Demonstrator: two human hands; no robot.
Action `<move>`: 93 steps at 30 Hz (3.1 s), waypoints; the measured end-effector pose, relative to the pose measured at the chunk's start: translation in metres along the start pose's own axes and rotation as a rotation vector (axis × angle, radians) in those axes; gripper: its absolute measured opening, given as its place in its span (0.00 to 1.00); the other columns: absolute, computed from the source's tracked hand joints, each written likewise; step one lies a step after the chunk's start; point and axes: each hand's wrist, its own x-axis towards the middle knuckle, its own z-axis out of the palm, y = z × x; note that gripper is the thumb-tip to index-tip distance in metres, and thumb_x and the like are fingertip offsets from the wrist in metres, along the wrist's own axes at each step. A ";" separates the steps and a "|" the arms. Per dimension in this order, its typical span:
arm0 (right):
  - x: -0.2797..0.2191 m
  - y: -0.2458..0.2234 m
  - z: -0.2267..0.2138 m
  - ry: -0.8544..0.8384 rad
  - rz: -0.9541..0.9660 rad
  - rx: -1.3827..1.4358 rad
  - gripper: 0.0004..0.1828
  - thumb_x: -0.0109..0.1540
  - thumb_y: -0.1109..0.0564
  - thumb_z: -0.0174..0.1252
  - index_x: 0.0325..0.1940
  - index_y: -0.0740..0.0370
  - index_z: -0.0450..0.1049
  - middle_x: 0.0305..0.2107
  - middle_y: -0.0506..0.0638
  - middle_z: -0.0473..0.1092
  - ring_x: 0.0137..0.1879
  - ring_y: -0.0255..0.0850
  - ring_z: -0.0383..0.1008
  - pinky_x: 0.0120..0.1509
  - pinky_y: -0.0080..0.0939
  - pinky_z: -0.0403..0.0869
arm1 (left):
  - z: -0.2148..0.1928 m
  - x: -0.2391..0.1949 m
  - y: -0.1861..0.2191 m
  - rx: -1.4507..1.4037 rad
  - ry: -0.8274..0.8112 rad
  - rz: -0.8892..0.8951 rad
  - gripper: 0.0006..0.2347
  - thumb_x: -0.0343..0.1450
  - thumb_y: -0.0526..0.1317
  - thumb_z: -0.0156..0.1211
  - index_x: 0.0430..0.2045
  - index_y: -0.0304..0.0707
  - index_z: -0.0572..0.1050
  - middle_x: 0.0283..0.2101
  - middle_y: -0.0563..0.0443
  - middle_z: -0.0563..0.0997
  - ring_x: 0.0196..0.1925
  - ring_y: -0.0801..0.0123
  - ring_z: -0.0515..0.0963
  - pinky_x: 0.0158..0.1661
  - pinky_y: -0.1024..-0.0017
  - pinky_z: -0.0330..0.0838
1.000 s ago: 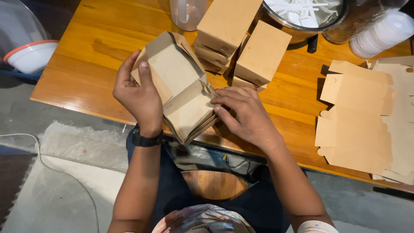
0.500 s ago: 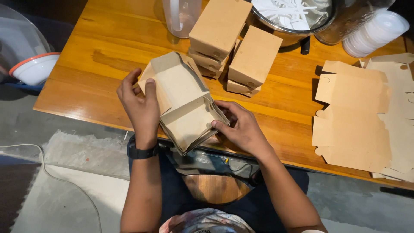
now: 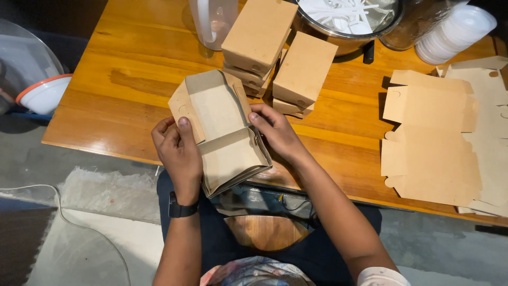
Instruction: The person assembles small brown cardboard boxes by folding the flaps and tucking them into slots to form the container shape. They handle the boxes one at a time, stacking the finished ones on the table.
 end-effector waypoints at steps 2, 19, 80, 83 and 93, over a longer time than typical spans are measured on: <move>-0.004 0.000 0.007 0.042 -0.002 0.056 0.14 0.56 0.49 0.50 0.43 0.55 0.69 0.30 0.46 0.68 0.38 0.31 0.64 0.43 0.33 0.66 | -0.001 -0.005 0.005 -0.013 0.021 0.015 0.19 0.69 0.44 0.45 0.07 0.31 0.61 0.42 0.40 0.62 0.46 0.51 0.66 0.48 0.63 0.55; -0.055 -0.032 -0.010 0.204 -0.204 0.497 0.14 0.45 0.69 0.43 0.35 0.68 0.58 0.17 0.47 0.55 0.19 0.28 0.56 0.20 0.22 0.57 | 0.000 -0.021 -0.012 -0.701 -0.388 -0.035 0.16 0.59 0.35 0.56 0.35 0.20 0.64 0.25 0.39 0.75 0.27 0.70 0.75 0.27 0.75 0.72; -0.016 -0.029 -0.048 0.548 -0.100 -0.501 0.28 0.53 0.59 0.57 0.55 0.51 0.58 0.54 0.50 0.56 0.25 0.26 0.64 0.36 0.27 0.64 | -0.022 0.063 0.010 0.604 0.252 0.543 0.12 0.62 0.36 0.61 0.34 0.29 0.71 0.34 0.39 0.63 0.36 0.49 0.64 0.34 0.56 0.60; -0.023 -0.026 -0.056 0.544 -0.222 -0.406 0.27 0.54 0.59 0.57 0.55 0.58 0.57 0.54 0.51 0.56 0.62 0.41 0.52 0.64 0.37 0.54 | -0.007 0.026 0.051 0.205 0.357 0.824 0.02 0.61 0.21 0.49 0.22 0.16 0.69 0.30 0.41 0.59 0.34 0.57 0.60 0.28 0.65 0.63; -0.069 -0.047 -0.072 0.287 -0.510 -0.294 0.33 0.52 0.56 0.59 0.58 0.63 0.54 0.55 0.53 0.55 0.62 0.42 0.55 0.67 0.38 0.59 | 0.041 -0.026 0.070 -0.430 -0.596 0.274 0.20 0.64 0.49 0.47 0.42 0.34 0.57 0.47 0.43 0.60 0.51 0.61 0.64 0.49 0.70 0.63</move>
